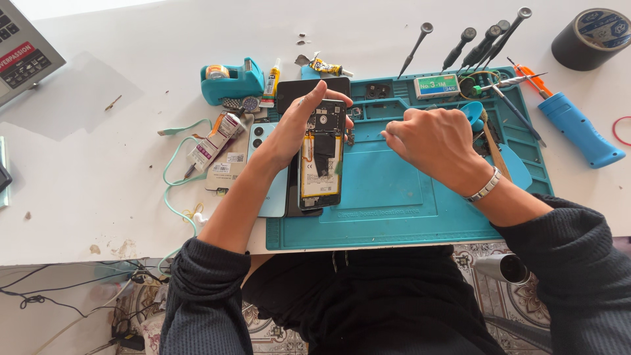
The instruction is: The person repairs a smartphone at a workbench. They use a screwdriver to unscrew and re-tighten screws on the opened phone, lift out the battery, handle the back cover and a second phone, and work on the internal components while holding the device steady on a repair mat.
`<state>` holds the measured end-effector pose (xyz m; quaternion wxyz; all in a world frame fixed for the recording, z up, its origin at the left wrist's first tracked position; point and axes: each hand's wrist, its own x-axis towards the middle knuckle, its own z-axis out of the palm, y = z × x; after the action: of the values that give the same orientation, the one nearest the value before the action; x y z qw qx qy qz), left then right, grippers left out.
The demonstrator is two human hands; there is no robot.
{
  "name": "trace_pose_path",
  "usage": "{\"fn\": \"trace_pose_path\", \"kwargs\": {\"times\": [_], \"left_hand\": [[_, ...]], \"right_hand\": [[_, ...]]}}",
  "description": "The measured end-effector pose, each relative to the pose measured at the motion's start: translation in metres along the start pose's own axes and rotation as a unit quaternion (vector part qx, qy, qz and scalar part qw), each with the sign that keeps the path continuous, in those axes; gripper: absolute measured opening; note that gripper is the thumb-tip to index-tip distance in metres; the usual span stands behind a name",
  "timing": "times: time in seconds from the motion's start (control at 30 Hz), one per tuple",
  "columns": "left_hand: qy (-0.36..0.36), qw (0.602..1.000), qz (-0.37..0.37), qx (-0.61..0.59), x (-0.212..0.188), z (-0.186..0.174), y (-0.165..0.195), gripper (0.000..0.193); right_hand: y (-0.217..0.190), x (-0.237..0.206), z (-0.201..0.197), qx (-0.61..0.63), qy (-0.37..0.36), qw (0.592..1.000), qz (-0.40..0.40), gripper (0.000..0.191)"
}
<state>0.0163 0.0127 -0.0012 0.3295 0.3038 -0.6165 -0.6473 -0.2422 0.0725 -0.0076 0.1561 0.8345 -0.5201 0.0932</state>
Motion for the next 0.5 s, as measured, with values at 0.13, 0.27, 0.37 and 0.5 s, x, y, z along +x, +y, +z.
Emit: {"fn": "trace_pose_path", "kwargs": {"times": [0.13, 0.27, 0.37, 0.5], "left_hand": [[-0.002, 1.000, 0.001, -0.007, 0.000, 0.000, 0.000, 0.075], [-0.008, 1.000, 0.000, -0.014, -0.001, -0.001, 0.000, 0.077], [-0.016, 0.999, -0.003, -0.049, -0.005, -0.001, -0.002, 0.075], [-0.035, 0.998, 0.003, -0.054, -0.004, -0.002, -0.004, 0.071]], "right_hand": [[0.001, 0.002, 0.000, 0.024, 0.007, 1.000, 0.008, 0.017], [0.005, 0.004, -0.004, 0.089, 0.039, 0.995, 0.006, 0.015], [0.011, 0.005, -0.010, 0.143, 0.110, 0.983, -0.043, 0.040], [0.015, 0.010, -0.015, 0.235, 0.095, 0.966, -0.050, 0.048]]}}
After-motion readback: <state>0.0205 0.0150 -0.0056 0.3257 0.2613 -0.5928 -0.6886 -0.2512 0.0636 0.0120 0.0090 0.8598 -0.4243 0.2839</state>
